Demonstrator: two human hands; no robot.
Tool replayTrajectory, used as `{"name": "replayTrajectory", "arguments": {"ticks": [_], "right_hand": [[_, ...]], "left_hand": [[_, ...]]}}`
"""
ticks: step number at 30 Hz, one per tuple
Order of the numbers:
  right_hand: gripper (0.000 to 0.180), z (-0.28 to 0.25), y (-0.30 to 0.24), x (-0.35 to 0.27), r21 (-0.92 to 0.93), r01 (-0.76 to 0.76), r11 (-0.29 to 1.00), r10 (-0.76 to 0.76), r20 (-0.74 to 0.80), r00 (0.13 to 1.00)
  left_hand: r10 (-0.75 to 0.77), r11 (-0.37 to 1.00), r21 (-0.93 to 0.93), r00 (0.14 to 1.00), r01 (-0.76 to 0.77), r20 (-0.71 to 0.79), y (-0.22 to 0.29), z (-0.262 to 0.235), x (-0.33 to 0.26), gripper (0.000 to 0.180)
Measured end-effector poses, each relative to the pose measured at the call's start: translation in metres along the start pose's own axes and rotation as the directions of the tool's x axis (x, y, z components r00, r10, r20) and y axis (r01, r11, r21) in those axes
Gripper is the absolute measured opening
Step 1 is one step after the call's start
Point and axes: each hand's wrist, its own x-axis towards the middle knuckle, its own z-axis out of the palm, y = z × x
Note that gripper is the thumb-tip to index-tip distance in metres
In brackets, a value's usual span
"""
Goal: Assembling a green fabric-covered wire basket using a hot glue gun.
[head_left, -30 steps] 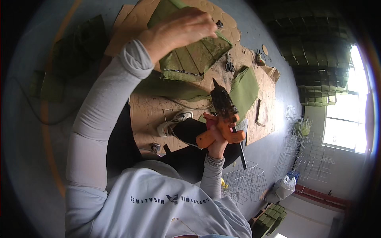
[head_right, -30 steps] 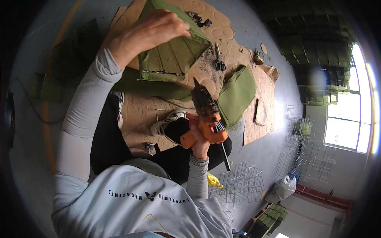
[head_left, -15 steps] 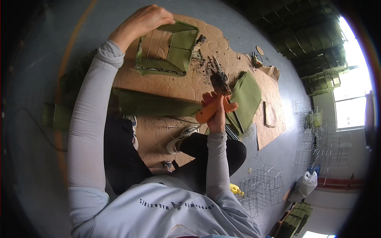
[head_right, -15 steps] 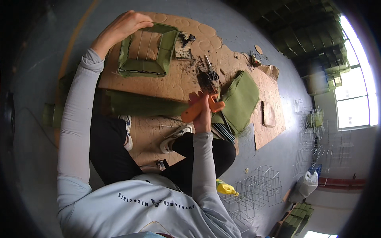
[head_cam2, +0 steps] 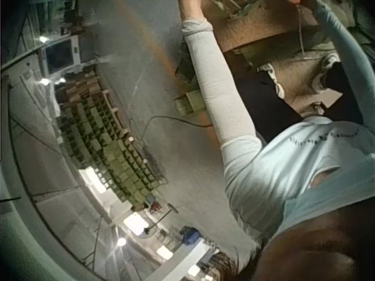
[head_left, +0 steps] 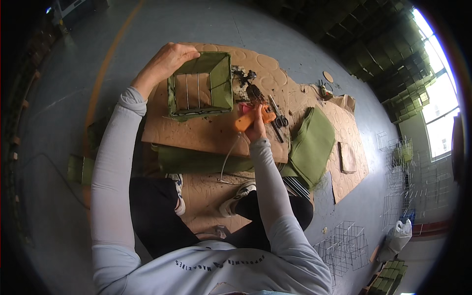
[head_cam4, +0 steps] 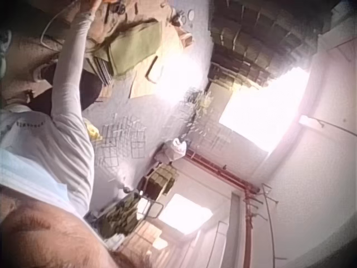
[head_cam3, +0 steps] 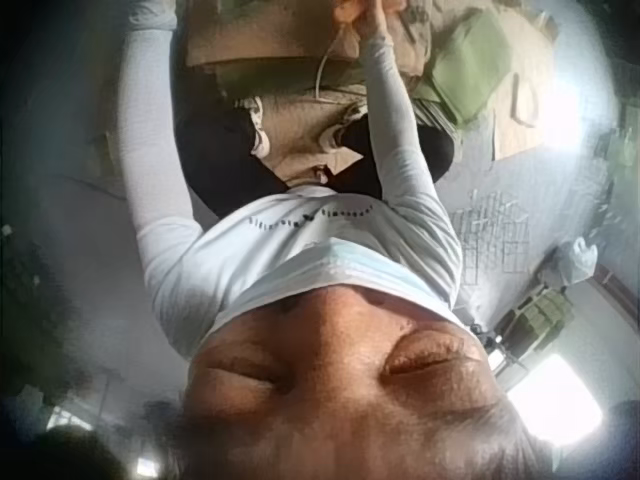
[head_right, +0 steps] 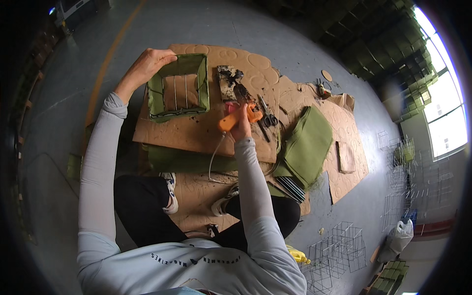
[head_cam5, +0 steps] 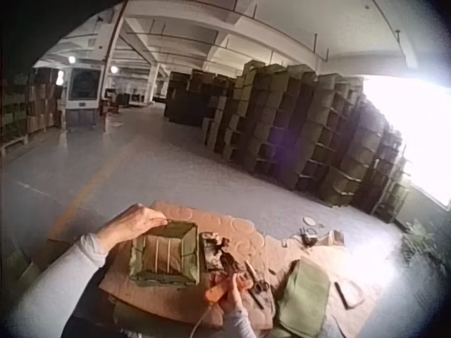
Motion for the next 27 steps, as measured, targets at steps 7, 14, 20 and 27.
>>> {"name": "replayTrajectory", "arguments": {"ticks": [7,14,20,27], "right_hand": [[0.042,0.013,0.001,0.014,-0.059,-0.040,0.997,0.039,-0.014,0.999],[0.063,0.020,-0.016,0.002,-0.917,-0.266,0.297,-0.074,-0.299,0.951],[0.049,0.051,-0.010,-0.047,-0.903,0.341,0.263,-0.280,0.267,0.922],[0.042,0.107,0.008,-0.120,-0.892,0.380,0.245,-0.178,0.343,0.922]], "left_hand": [[0.014,1.000,-0.002,1.000,-0.014,-0.009,0.015,-0.001,-0.004,0.029],[0.102,0.993,-0.052,0.991,-0.107,-0.087,-0.008,0.002,-0.006,0.032],[0.133,0.986,-0.095,0.989,-0.138,-0.058,-0.005,-0.005,0.010,0.034],[0.013,0.991,-0.136,0.983,0.012,0.184,-0.003,0.000,0.006,0.040]]}}
